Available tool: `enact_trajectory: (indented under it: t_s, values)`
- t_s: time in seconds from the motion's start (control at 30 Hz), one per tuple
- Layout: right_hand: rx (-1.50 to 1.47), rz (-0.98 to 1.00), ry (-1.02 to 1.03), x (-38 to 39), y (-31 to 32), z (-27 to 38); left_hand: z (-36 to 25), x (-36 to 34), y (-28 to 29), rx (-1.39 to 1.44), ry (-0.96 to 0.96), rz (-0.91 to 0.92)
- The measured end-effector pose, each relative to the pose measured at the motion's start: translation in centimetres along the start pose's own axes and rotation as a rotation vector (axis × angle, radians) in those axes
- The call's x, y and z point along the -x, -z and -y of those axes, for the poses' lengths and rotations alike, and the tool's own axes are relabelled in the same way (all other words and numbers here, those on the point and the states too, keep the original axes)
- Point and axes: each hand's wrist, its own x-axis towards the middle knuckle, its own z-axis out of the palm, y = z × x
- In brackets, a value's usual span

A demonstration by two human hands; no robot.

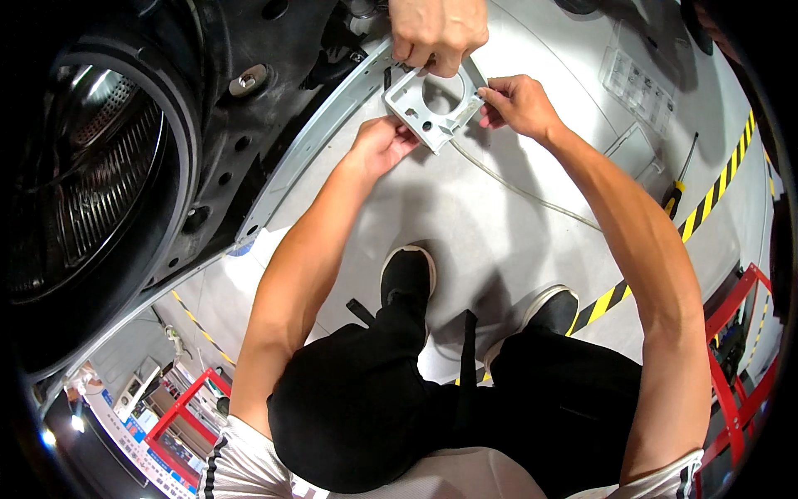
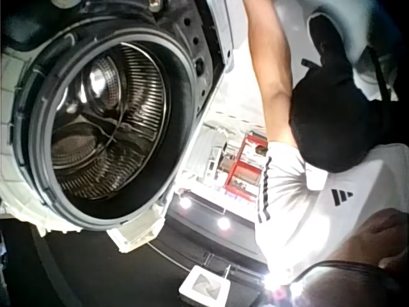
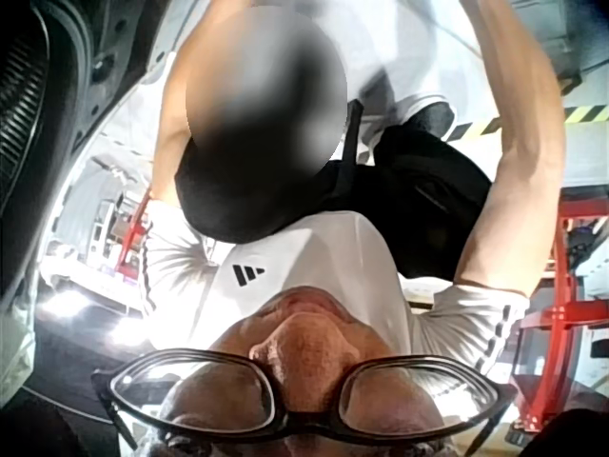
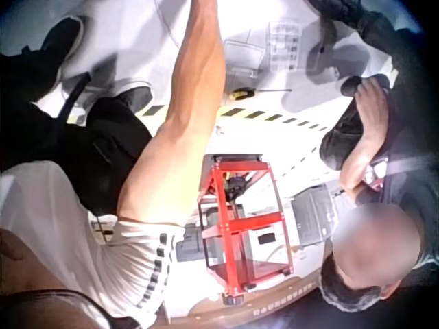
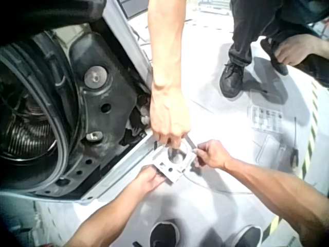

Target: The person unscrews a component from the side of a washing machine using a screwdriver and then assists another person in fitting and securing a plastic bracket onto the machine.

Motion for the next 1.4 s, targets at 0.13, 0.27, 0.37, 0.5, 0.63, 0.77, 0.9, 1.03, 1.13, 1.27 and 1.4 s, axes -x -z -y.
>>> enact_trajectory:
  t_s: [0.13,0.27,0.37,0.5,0.63,0.77,0.9,1.03,1.13,1.27,1.4]
  values:
    - [0.161,-0.02,0.062,0.0,-0.1,0.6,-0.1,-0.5,0.2,-0.044,-0.016,0.146]
    - [0.188,-0.121,0.107,0.1,-0.5,-0.1,0.1,-0.1,-0.1,0.044,-0.036,0.105]
    - [0.262,-0.178,0.149,0.2,-0.1,-0.4,-0.3,1.3,-1.3,-0.033,-0.038,0.063]
    - [0.299,-0.233,0.19,0.2,0.1,-0.3,-0.6,1.5,-1.2,-0.031,-0.021,0.112]
    - [0.248,-0.252,0.197,0.3,-0.1,0.1,-0.2,0.7,-1.4,-0.04,-0.067,0.136]
    - [0.234,-0.257,0.197,0.2,0.1,0.3,-0.1,-0.2,-1.4,-0.039,-0.096,0.12]
    - [0.215,-0.247,0.203,-0.1,0.6,-0.4,0.0,0.0,-2.6,-0.049,-0.103,0.079]
    - [0.262,-0.249,0.184,0.4,0.6,-0.4,0.0,0.1,-2.7,-0.073,-0.102,0.055]
    - [0.202,-0.321,0.199,0.5,1.4,-0.7,-0.2,0.1,-2.4,-0.073,-0.08,0.07]
    - [0.19,-0.38,0.159,1.0,2.3,-0.9,-0.3,0.5,-2.7,-0.083,-0.077,0.043]
    - [0.075,-0.434,0.088,0.5,3.4,-0.7,-0.5,0.6,-3.0,-0.052,-0.066,0.061]
